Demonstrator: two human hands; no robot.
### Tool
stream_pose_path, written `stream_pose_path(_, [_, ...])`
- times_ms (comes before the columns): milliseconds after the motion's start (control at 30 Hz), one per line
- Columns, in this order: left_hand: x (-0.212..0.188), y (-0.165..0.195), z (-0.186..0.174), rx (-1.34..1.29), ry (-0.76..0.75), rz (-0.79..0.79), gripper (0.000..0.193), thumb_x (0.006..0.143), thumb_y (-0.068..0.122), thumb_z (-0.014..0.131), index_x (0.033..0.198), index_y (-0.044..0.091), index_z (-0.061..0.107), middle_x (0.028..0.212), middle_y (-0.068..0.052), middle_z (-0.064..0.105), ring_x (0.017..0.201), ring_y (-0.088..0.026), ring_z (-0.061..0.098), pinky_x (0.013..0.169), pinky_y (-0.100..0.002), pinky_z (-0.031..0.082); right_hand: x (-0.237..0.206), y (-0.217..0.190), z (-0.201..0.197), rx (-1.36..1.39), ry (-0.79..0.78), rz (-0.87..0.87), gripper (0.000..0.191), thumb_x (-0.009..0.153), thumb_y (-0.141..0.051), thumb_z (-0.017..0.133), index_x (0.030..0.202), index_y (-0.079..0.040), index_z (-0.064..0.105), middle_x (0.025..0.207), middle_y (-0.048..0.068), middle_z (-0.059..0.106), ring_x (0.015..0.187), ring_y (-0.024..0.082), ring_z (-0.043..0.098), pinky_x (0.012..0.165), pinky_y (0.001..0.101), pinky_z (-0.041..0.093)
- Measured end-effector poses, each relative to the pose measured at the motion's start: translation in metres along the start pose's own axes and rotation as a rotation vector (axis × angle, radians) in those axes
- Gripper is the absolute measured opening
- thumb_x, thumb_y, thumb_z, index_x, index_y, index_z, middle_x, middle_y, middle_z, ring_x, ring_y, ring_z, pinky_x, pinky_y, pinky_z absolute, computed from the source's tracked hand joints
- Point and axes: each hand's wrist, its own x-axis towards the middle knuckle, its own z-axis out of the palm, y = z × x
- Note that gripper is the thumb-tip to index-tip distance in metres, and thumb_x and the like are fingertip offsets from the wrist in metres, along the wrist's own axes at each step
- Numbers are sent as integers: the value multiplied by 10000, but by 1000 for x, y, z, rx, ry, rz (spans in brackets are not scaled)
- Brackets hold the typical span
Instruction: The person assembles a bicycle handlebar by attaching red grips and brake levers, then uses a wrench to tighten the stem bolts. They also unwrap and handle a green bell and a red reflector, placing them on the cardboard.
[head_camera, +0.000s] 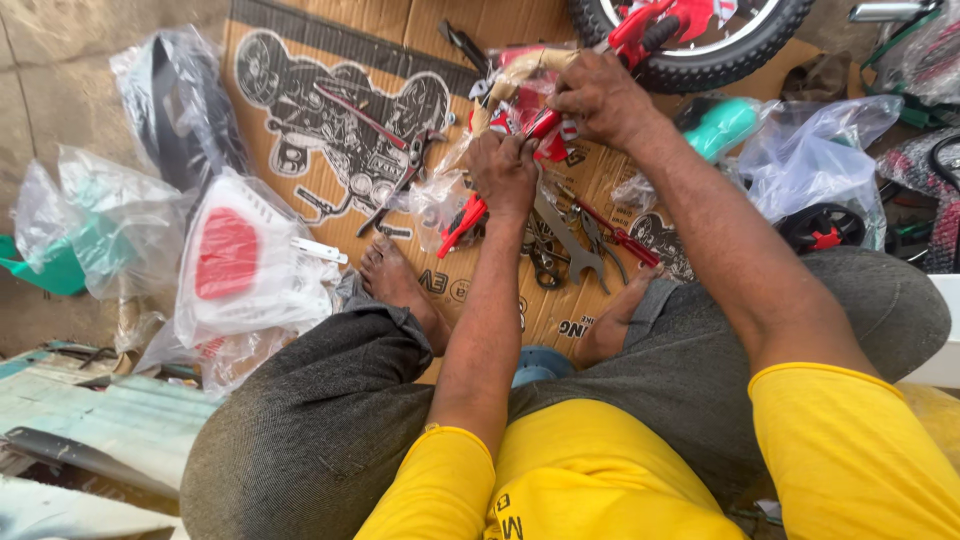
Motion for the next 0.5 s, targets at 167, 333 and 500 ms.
stream_pose_path(167, [7, 4, -3, 77, -159, -131, 225, 769, 271, 847, 783, 92, 711, 874, -97, 593, 893, -292, 599, 823, -456, 475, -5, -6, 4, -22, 90, -18, 298, 824, -28, 762, 1070, -194, 789, 1103, -7, 670, 1150, 224, 574, 984, 423, 487])
stream_pose_path(333, [5, 7, -12, 61, -193, -231, 143, 824, 263, 813, 867, 131, 781, 917, -104, 627, 905, -292, 638, 812, -450, 511, -11, -20, 7, -164, -31, 116, 251, 865, -18, 699, 1066, -150, 772, 1243, 73, 670, 1202, 247, 573, 966, 440, 460])
stream_pose_path(500, [11, 6, -28, -167, -187, -338, 159, 786, 212, 779, 907, 120, 824, 925, -138, 751, 854, -285, 722, 809, -407, 557, -25, -23, -9, -83, -22, 259, 378, 783, -105, 695, 1149, -149, 777, 1264, 124, 654, 1230, 311, 550, 973, 494, 426])
